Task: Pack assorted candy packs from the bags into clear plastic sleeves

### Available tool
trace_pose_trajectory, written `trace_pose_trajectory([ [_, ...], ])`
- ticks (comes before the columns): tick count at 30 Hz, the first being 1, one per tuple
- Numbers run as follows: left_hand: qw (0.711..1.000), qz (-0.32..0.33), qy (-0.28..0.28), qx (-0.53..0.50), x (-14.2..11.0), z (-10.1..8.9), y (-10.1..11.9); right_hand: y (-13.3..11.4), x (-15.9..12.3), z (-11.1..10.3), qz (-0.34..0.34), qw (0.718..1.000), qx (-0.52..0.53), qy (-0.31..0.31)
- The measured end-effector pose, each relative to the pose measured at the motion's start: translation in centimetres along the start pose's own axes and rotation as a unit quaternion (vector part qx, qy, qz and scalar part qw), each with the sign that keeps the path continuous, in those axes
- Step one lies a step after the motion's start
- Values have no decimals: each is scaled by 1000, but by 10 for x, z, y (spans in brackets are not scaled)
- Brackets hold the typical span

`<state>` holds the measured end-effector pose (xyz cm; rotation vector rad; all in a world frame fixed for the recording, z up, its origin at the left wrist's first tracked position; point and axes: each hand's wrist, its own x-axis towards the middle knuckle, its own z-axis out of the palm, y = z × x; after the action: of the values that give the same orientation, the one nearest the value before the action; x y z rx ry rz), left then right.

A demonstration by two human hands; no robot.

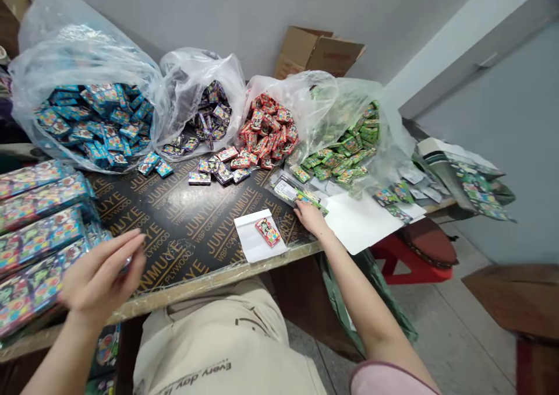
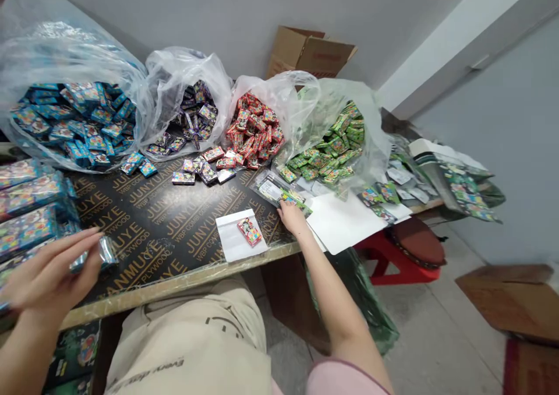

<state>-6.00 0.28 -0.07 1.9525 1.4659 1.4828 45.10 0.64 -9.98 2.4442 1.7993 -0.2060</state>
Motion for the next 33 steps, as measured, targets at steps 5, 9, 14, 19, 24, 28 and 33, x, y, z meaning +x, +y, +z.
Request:
trace_pose_trajectory([
  [5,908,-292,-158,-256,8,101,17,-31,-32,-32,-88,957,125,245],
  [9,570,-514,-347,-539,-8,126,32,-95,-64,-54,-386,841,251,283],
  [14,426,-516,-385,-636,-19,114,47,-158,-79,-51,-599,742,239,185],
  [19,584,-470,-374,-546,-29,109,37,-178,-73,-43,-492,773,360,176],
  [24,698,-409,-351,-470,-45,118,27,-197,-63,-39,-305,796,499,153],
  [28,700,-402,-336,-485,-48,113,24,-205,-60,-46,-343,801,478,116],
  [33,742,-354,-311,-478,-48,92,20,-208,-70,-66,-430,800,419,2],
])
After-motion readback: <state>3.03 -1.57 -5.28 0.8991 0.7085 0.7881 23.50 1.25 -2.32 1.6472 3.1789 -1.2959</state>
